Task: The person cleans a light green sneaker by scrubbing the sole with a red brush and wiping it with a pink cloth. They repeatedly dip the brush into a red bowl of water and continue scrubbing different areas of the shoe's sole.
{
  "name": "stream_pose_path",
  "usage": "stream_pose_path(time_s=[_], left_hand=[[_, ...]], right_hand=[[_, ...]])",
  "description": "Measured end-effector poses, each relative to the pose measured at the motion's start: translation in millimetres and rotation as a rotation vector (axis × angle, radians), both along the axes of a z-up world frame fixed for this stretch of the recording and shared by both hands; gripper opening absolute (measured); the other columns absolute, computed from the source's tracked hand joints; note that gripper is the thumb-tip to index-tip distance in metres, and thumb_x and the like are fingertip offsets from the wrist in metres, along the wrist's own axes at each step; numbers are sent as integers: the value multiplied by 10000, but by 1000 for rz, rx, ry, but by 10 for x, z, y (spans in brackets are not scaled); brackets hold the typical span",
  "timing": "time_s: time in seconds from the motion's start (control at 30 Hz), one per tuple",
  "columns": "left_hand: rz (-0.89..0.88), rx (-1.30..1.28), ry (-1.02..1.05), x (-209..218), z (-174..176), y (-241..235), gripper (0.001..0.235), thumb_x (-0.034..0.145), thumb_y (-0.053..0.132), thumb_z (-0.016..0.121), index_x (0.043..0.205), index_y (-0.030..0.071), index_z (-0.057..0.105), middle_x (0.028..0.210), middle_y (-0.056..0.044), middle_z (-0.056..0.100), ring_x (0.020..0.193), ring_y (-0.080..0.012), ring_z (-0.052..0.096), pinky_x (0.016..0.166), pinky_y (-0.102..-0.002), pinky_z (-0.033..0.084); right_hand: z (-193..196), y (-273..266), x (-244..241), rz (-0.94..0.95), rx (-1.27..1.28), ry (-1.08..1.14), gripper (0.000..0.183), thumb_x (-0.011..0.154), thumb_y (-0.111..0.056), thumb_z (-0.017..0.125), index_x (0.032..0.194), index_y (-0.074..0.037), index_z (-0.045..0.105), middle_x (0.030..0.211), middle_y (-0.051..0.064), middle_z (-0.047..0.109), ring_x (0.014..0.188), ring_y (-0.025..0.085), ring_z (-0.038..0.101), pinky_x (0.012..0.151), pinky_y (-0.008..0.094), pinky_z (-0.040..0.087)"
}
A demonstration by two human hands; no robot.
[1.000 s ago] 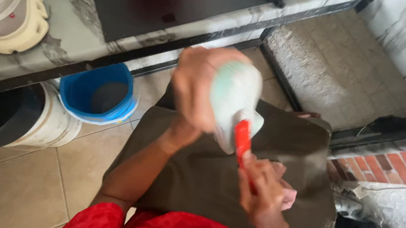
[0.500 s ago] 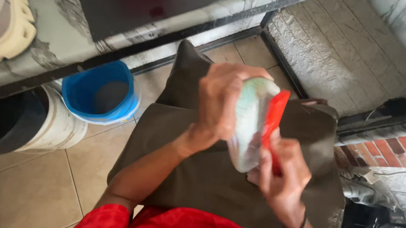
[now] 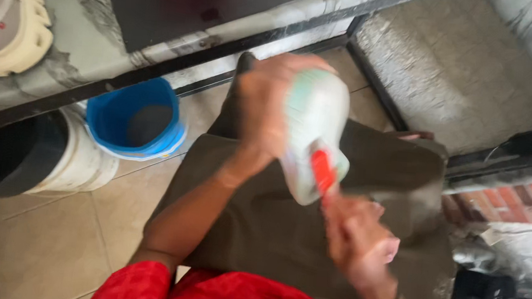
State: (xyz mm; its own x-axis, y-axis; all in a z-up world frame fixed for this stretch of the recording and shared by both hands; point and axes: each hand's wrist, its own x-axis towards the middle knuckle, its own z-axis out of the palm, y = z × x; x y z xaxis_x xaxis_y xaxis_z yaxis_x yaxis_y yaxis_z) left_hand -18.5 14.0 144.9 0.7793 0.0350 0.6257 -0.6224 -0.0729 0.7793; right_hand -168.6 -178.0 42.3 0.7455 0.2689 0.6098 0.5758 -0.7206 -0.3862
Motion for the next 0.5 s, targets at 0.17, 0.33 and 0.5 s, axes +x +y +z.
stream_pose_path(time_s=[0.17, 0.33, 0.5], left_hand=[[-64, 93, -338, -160, 43, -147, 487, 1053, 142, 302, 961, -31, 749, 991, -147, 789, 878, -305, 751, 945, -414, 504], [62, -240, -64, 33, 34, 206, 582, 1001, 394, 336, 1110, -11, 739, 1126, -158, 758, 1101, -278, 726, 977, -366, 567], [-13, -613, 1, 26, 218, 316, 538, 1027, 334, 308, 1070, -28, 705, 1041, -193, 725, 1017, -289, 670, 922, -363, 520]], right_hand=[[69, -18, -37, -243, -5, -34, 253, 1067, -109, 655, 1292, 6, 649, 1103, 189, 701, 903, 288, 716, 732, 337, 540], [-253, -179, -277, -209, 137, 114, 339, 1023, -95, 681, 1350, -11, 659, 1239, 160, 718, 1073, 262, 708, 983, 365, 546], [345, -11, -112, -471, 1252, 711, 311, 1057, -140, 456, 1348, -60, 378, 1059, 530, 706, 920, 636, 787, 709, 691, 686]])
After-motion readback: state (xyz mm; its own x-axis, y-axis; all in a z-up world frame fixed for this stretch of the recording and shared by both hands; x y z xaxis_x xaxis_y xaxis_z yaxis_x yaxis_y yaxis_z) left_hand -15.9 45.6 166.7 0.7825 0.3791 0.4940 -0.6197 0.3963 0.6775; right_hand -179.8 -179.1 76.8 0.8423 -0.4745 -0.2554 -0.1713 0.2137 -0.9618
